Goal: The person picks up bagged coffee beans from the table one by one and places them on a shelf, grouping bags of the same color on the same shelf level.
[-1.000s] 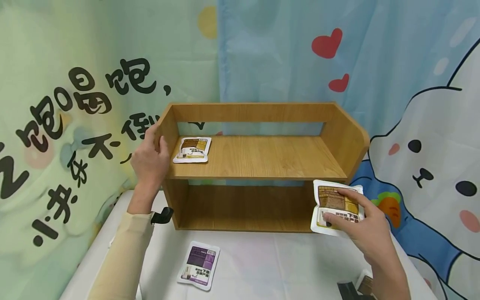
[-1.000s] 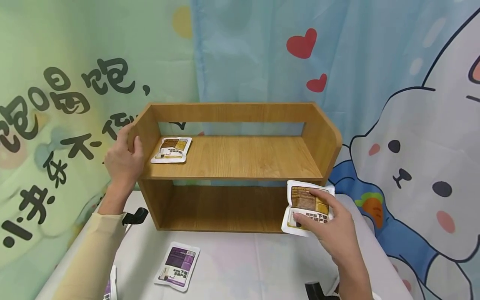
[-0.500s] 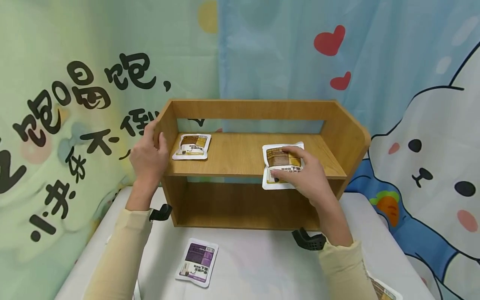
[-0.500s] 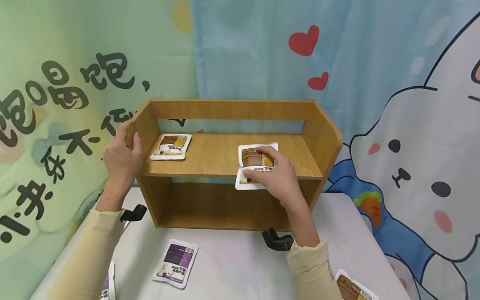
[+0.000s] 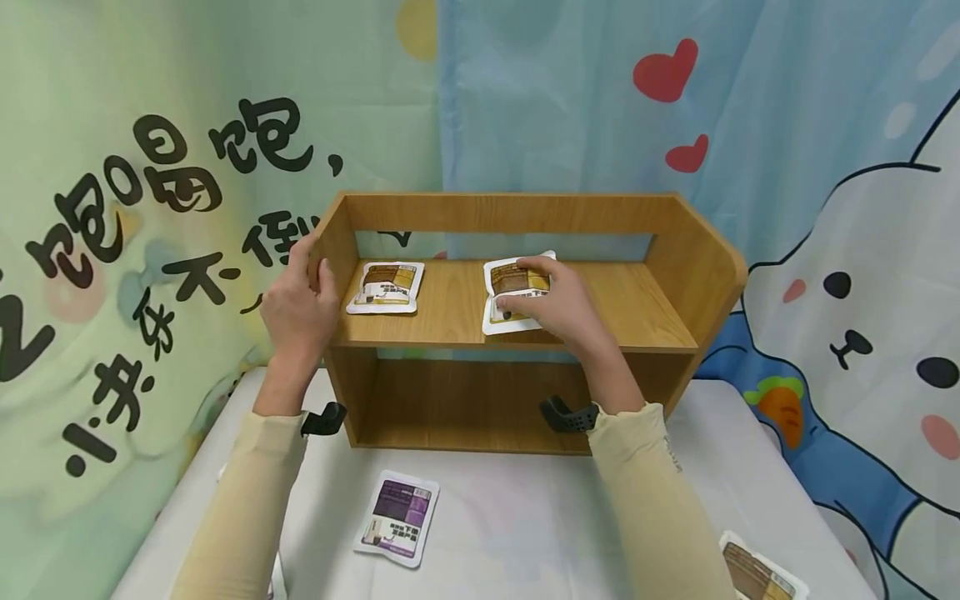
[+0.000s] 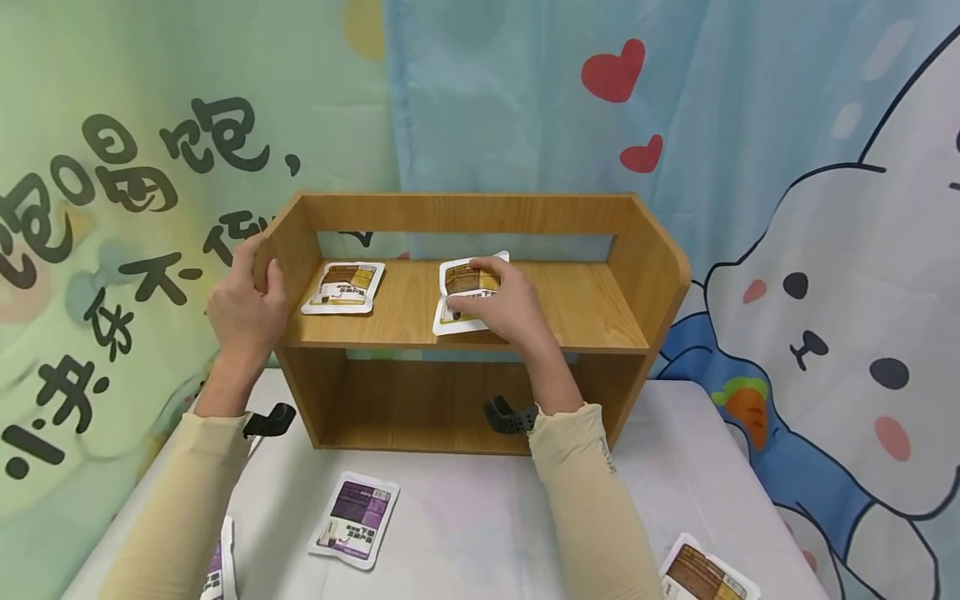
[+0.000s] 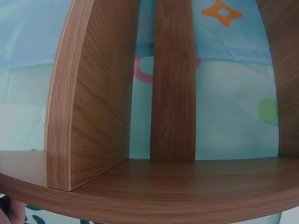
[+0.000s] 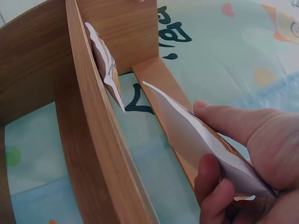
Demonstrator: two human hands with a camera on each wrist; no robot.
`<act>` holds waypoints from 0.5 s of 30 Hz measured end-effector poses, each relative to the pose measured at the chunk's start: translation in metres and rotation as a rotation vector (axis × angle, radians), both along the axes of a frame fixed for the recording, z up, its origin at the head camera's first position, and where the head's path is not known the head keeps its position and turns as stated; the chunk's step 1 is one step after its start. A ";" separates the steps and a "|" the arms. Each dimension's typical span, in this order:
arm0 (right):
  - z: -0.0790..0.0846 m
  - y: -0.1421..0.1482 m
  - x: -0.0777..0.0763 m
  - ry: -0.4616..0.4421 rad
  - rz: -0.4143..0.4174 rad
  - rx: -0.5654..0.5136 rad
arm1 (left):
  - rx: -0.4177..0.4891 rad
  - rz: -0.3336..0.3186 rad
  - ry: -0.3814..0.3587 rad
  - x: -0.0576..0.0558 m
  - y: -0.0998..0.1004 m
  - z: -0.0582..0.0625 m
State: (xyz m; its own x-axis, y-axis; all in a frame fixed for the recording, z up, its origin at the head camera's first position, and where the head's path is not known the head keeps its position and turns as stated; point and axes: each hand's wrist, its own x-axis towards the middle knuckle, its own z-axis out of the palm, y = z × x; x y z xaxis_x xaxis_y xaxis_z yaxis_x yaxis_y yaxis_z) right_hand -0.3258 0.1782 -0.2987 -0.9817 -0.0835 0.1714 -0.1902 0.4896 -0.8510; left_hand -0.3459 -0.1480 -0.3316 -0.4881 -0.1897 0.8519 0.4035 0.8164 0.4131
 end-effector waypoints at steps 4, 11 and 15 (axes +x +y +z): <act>0.009 -0.017 -0.012 -0.034 0.013 -0.022 | -0.001 0.010 -0.004 0.000 0.000 0.001; 0.017 -0.038 -0.035 -0.073 -0.001 -0.016 | -0.003 0.017 -0.005 0.001 -0.001 0.000; 0.014 -0.041 -0.045 -0.093 -0.006 0.009 | -0.008 0.013 0.003 -0.001 -0.001 0.000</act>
State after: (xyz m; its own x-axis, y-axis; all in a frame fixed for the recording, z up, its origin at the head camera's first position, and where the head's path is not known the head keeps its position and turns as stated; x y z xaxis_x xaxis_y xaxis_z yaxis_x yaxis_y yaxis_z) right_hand -0.3709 0.1376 -0.2852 -0.9938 -0.0786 0.0791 -0.1079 0.4983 -0.8603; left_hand -0.3468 -0.1488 -0.3311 -0.4829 -0.1890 0.8550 0.3945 0.8248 0.4051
